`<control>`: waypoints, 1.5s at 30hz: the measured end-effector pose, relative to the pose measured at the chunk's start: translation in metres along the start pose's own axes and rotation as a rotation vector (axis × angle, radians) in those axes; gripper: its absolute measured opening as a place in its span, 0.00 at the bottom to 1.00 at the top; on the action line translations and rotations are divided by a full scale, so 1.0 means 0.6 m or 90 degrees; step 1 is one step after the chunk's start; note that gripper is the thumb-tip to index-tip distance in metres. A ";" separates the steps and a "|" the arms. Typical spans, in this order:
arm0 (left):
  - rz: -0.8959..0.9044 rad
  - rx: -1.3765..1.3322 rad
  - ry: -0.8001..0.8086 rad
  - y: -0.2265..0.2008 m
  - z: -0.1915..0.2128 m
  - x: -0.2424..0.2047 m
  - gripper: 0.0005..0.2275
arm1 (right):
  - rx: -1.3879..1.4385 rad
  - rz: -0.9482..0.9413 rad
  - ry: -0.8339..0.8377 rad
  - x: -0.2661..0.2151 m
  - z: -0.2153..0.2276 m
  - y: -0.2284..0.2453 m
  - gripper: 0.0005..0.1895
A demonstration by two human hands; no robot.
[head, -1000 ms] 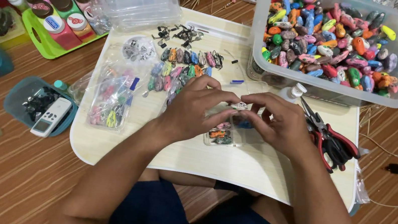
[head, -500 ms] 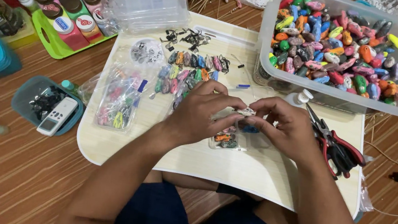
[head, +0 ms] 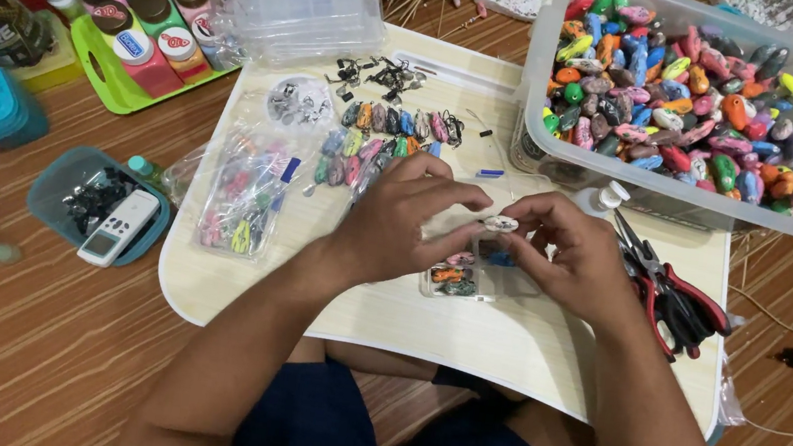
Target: Assembling and sorting fishing lures into a plastic organizer box using glue and pliers.
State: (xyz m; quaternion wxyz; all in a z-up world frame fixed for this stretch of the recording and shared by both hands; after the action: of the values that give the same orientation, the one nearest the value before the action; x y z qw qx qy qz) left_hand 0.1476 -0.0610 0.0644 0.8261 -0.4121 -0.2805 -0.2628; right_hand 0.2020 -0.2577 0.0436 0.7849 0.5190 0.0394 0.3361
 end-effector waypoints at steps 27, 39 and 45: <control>-0.014 0.201 -0.067 0.038 0.143 0.015 0.13 | -0.153 -0.047 0.040 0.000 0.004 0.013 0.13; -0.037 0.140 0.026 0.041 0.111 0.004 0.13 | -0.174 -0.046 0.043 -0.001 0.005 0.005 0.13; -0.067 0.154 0.016 0.048 0.104 0.000 0.13 | -0.168 -0.037 0.038 -0.001 0.006 0.009 0.12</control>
State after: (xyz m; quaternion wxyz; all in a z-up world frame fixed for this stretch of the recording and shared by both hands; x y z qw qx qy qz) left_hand 0.1512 0.0054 0.0804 0.8583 -0.2905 -0.3211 -0.2754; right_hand 0.2006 -0.2596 0.0498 0.8540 0.4000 0.0331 0.3310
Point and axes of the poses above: each hand's wrist, its own x-axis towards the middle knuckle, its own z-axis out of the back of the hand, y = z × x, the point moved 7 cm from there along x, towards the middle knuckle, and after that the axes turned 1 degree about y, right-handed, at the moved point
